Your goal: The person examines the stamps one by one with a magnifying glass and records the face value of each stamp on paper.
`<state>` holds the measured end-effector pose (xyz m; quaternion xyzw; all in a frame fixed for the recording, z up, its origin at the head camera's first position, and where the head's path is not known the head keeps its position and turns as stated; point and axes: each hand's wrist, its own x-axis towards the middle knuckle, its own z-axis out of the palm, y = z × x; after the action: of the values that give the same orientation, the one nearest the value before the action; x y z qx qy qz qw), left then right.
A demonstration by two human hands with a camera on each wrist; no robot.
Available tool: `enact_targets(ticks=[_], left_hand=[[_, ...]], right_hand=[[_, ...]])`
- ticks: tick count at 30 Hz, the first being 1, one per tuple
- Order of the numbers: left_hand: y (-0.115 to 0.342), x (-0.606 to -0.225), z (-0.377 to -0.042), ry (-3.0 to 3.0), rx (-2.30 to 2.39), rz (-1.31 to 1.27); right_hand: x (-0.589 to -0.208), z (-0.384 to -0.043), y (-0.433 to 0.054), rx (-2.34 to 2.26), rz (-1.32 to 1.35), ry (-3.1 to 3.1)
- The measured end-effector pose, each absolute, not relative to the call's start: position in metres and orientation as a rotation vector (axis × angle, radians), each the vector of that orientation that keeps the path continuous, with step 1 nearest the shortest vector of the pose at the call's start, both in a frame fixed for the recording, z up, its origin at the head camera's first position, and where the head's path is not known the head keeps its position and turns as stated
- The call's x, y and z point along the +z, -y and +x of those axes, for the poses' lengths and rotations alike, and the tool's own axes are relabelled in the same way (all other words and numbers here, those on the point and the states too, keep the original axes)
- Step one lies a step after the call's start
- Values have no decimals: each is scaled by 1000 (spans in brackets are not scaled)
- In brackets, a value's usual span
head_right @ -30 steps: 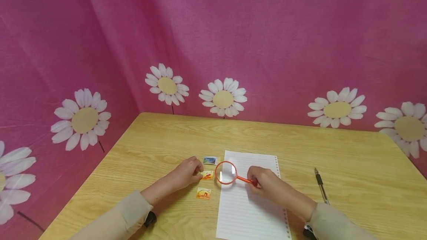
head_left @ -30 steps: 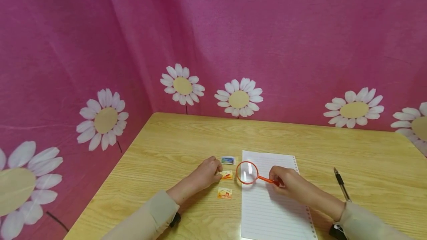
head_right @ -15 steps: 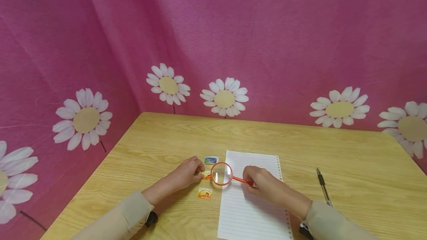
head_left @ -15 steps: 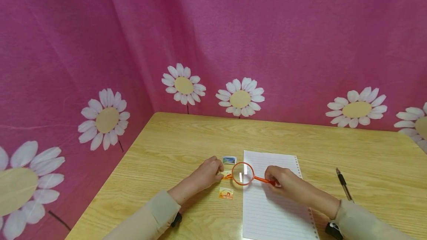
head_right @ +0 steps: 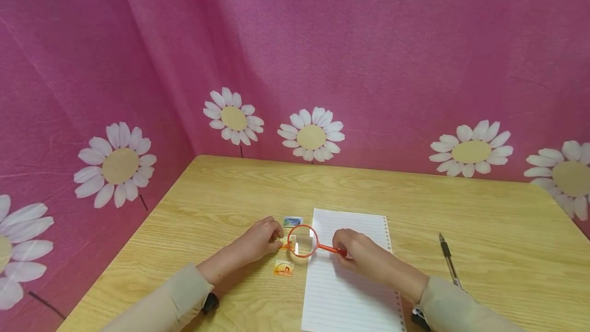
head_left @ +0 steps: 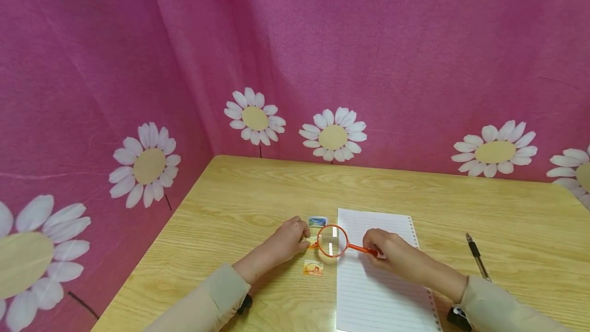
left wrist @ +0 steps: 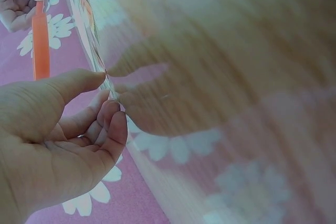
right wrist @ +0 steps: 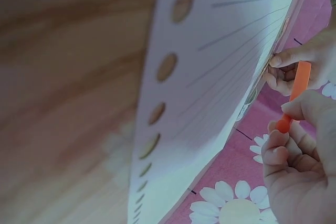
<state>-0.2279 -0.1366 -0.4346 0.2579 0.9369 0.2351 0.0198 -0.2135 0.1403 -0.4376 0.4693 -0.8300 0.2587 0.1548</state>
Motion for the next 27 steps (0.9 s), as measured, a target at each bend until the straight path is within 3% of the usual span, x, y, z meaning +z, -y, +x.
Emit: enact_targets(ticks=[27], left_hand=[[136,-433,-228,-2884,734,770]], right_hand=[[-436,-214,-135,717,1371,2327]])
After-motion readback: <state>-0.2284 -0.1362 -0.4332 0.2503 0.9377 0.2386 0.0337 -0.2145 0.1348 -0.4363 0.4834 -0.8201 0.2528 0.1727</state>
